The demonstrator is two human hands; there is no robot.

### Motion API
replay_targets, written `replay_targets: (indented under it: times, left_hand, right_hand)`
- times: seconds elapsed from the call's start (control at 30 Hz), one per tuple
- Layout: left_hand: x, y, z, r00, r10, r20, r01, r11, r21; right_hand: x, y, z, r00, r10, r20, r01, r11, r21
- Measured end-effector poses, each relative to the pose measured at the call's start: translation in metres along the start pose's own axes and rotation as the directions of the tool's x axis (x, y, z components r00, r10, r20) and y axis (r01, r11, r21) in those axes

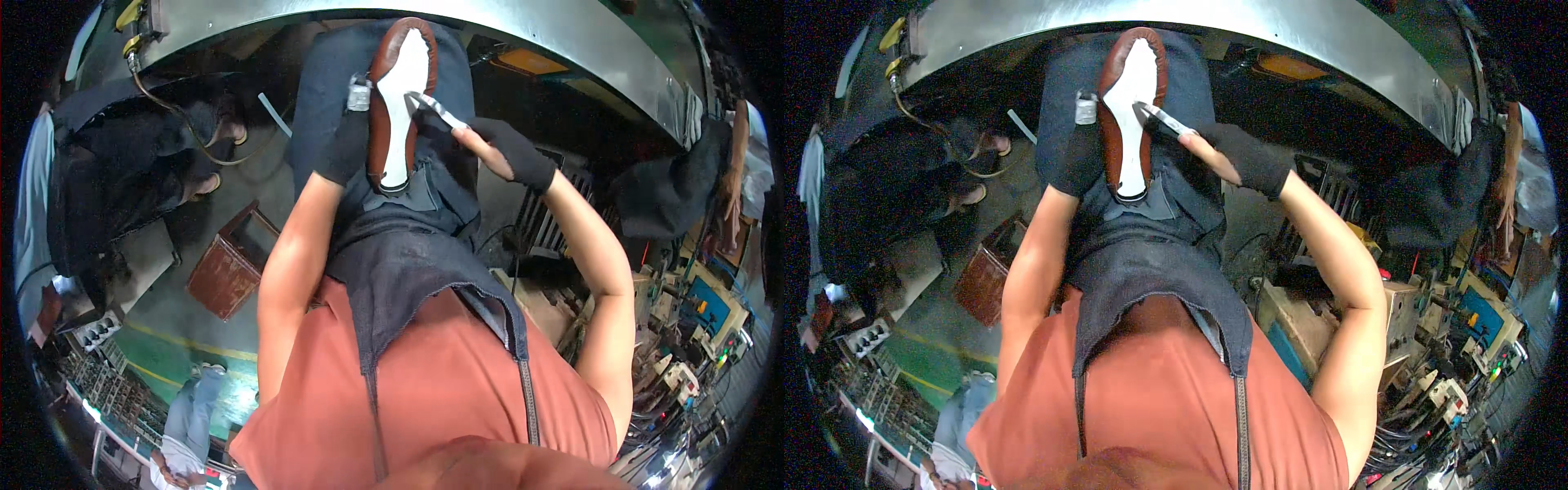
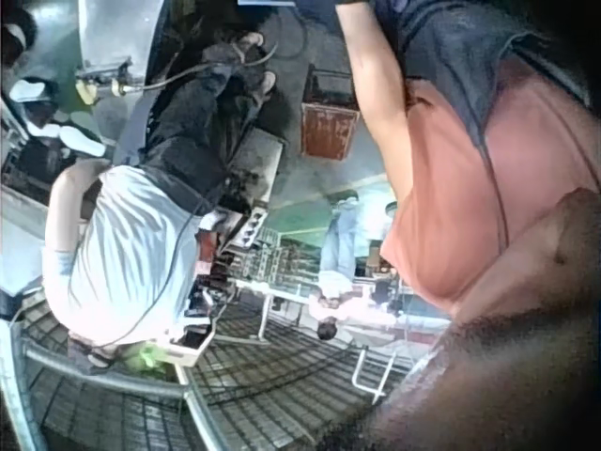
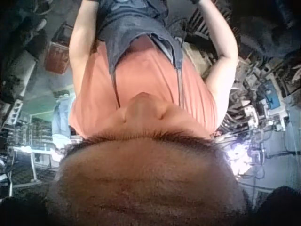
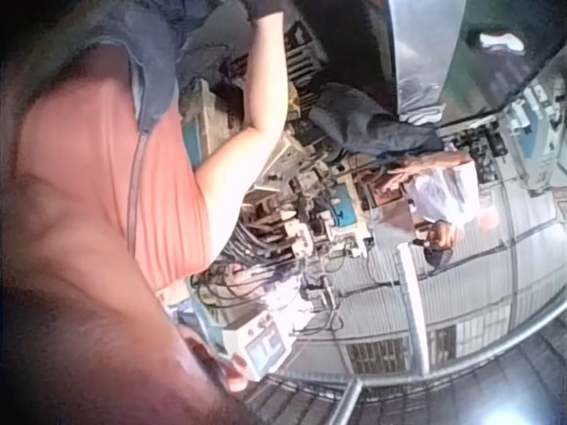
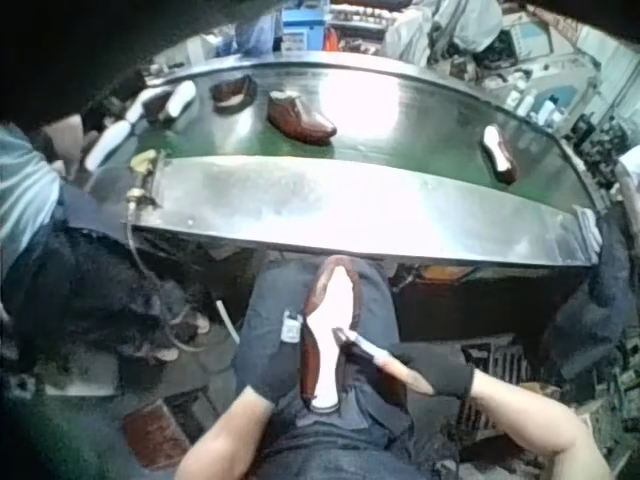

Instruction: The person scrapes the white sole of a brown shoe using a metal scraper while holding the shoe on their lap. They repeatedly scrape the sole and then place the shoe on a nearby conveyor belt before picking up another shoe to repeat the process.

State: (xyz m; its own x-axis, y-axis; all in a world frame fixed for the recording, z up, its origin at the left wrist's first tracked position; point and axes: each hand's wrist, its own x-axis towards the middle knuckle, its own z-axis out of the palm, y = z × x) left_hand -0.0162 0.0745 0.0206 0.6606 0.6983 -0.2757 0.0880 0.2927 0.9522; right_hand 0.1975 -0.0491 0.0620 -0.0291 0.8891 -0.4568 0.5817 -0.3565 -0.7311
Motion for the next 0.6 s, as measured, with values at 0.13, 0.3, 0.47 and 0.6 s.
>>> replay_targets:
  times: [0.13, 0.3, 0.47, 0.6]
  left_hand:
    - [0.010, -0.024, 0.014, 0.990, -0.125, 0.068, 0.141, 0.923, -0.357]
    - [0.037, -0.053, 0.022, 0.994, -0.093, -0.049, 0.061, 0.892, -0.448]
    - [0.039, -0.056, 0.041, 0.903, 0.378, -0.205, -0.289, 0.887, 0.360]
    - [0.029, -0.030, 0.037, 0.944, 0.282, -0.173, -0.203, 0.907, 0.369]
  right_hand:
    - [0.009, -0.036, -0.025, 0.995, -0.085, 0.050, 0.090, 0.990, -0.110]
    - [0.009, -0.015, 0.008, 0.972, -0.110, -0.209, 0.039, 0.947, -0.317]
    - [0.003, 0.012, -0.020, 0.998, -0.042, -0.049, 0.037, 0.995, -0.097]
    - [-0.006, -0.032, -0.063, 0.992, -0.073, 0.098, 0.105, 0.920, -0.378]
